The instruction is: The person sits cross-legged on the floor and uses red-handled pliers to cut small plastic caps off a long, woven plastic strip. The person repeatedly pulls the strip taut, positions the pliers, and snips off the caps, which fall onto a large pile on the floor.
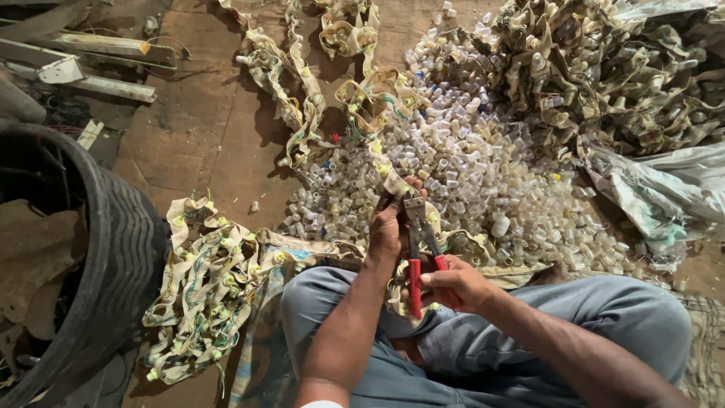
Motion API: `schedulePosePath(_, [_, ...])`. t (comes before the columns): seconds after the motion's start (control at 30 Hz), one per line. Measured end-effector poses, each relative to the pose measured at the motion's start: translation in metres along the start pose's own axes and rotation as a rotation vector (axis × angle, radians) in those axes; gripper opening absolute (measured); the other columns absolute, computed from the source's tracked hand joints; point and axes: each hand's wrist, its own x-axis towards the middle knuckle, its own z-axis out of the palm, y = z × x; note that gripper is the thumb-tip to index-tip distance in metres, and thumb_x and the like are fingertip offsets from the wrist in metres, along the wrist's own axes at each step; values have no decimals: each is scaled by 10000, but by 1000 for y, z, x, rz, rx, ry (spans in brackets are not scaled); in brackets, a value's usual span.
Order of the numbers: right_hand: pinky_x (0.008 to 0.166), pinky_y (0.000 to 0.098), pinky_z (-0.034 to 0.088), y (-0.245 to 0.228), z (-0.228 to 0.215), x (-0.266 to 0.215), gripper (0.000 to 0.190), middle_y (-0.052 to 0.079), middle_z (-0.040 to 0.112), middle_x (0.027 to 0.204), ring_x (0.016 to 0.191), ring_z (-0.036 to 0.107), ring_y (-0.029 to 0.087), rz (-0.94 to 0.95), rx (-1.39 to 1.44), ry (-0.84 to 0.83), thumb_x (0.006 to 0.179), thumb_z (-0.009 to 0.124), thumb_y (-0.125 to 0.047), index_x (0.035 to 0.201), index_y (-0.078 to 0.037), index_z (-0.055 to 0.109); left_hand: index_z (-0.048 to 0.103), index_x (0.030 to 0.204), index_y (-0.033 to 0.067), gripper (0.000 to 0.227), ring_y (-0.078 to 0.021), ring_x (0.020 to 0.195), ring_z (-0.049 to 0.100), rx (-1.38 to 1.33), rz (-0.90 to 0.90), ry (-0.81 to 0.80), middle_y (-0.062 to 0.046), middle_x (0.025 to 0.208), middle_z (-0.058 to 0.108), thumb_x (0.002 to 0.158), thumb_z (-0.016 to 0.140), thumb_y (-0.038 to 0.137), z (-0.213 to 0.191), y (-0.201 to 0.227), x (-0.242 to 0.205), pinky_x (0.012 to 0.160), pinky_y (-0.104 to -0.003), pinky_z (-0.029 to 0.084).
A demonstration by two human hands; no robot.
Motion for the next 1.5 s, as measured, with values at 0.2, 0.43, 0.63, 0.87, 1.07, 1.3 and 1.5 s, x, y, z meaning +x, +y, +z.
schedulePosePath(0.2, [872,566,605,-1,-9,2,340,240,718,1046,975,737,386,31,23,-5,947,697,-122,1190,88,584,637,1338,-14,310,-306,1107,707,83,-40,-61,-192,1231,708,1061,522,63,9,12,-5,938,-427,598])
schedulePosePath(0.43, [888,520,606,-12,15,-3,390,202,713,1087,969,745,345,83,42,60,910,661,-177,1224,40,585,653,1306,-24,311,-314,1086,722,139,-96,-80,-200,1207,718,1029,524,37,15,16,-10,860,-443,627])
schedulePosePath(0.63, [489,328,506,-6,19,4,334,70,589,733,538,587,178,54,-9,163,1010,625,-348,958,-20,592,663,1265,-60,321,-303,1097,735,12,-61,-39,-196,1194,724,988,507,-15,15,13,-12,1009,-452,622])
schedulePosePath(0.87, [363,307,349,-10,20,7,469,45,471,563,407,445,145,27,-566,523,994,660,-359,686,-30,528,682,1111,-23,201,-306,953,745,11,7,-20,-188,1048,741,998,516,-10,2,11,0,905,-459,623])
schedulePosePath(1.07, [564,328,436,-23,21,3,277,4,569,617,600,498,136,-68,-1186,635,922,696,-336,876,-64,693,681,1116,5,125,-249,813,717,55,-44,-19,-181,997,733,1015,608,6,16,29,-8,740,-365,619])
schedulePosePath(1.3, [615,386,521,-36,2,-3,90,84,642,759,672,646,219,-300,-1614,507,877,601,-134,929,-74,641,667,1070,48,140,-196,680,673,275,-10,-135,-131,872,725,971,720,133,19,47,-6,578,-311,573])
schedulePosePath(1.5, [598,418,534,-41,-5,2,147,135,606,745,651,640,296,-455,-2091,693,907,677,-161,922,-53,578,675,1121,-4,136,-193,801,675,498,193,78,-130,939,726,1032,722,87,-16,36,15,700,-280,574])
